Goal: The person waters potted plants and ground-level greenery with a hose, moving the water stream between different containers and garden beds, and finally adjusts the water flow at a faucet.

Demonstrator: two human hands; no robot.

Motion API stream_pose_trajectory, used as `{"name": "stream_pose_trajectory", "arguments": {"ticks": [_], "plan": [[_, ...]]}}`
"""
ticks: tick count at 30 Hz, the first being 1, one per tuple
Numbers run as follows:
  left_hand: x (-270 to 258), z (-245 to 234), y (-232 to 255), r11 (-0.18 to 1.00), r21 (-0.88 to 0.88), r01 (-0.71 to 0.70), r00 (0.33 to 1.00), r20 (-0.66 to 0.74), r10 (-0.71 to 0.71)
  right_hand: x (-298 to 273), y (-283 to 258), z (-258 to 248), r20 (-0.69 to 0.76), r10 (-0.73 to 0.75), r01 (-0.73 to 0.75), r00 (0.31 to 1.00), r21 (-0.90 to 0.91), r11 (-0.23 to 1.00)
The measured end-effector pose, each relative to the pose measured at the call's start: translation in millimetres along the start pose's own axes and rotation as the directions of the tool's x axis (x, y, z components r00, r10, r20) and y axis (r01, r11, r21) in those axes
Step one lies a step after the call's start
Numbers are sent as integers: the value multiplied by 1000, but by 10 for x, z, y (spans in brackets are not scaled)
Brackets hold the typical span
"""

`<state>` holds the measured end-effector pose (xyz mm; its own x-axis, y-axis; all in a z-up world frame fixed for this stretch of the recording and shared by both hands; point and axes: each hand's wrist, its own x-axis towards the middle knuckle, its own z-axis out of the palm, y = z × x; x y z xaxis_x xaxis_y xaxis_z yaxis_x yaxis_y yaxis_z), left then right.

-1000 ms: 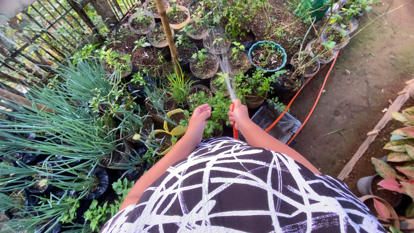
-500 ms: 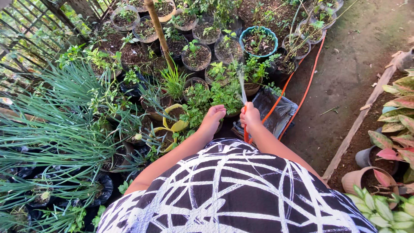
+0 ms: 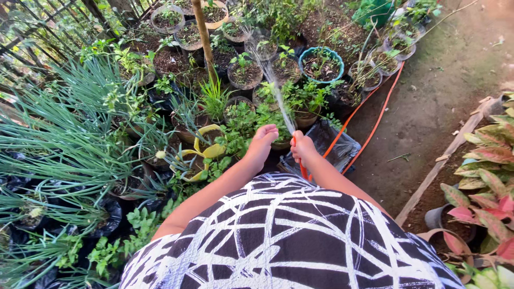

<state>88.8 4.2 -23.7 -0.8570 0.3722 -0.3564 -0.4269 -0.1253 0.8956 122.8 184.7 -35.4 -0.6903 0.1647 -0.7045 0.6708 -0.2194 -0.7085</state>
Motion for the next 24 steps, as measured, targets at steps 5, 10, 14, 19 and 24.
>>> {"name": "stream_pose_trajectory", "arguments": {"ticks": [5,10,14,19,24], "plan": [[-190,584,-418,999,11,-36,999,1,36,-312,236,-529,-53,28,-28,998,5,1000],[-582,924,-589,973,231,11,996,-86,10,-474,646,-1107,-103,70,-56,992,135,989],[-796,1011,-844,978,204,-51,995,-78,68,-524,917,-1370,-120,48,-15,992,260,965],[-1056,978,-1110,995,100,2,991,-130,11,-597,1030,-1354,-74,61,-40,995,259,965],[-1301,944,-1333,990,137,21,983,-186,5,-671,1256,-1147,16,-3,2,1000,18,1000]]}}
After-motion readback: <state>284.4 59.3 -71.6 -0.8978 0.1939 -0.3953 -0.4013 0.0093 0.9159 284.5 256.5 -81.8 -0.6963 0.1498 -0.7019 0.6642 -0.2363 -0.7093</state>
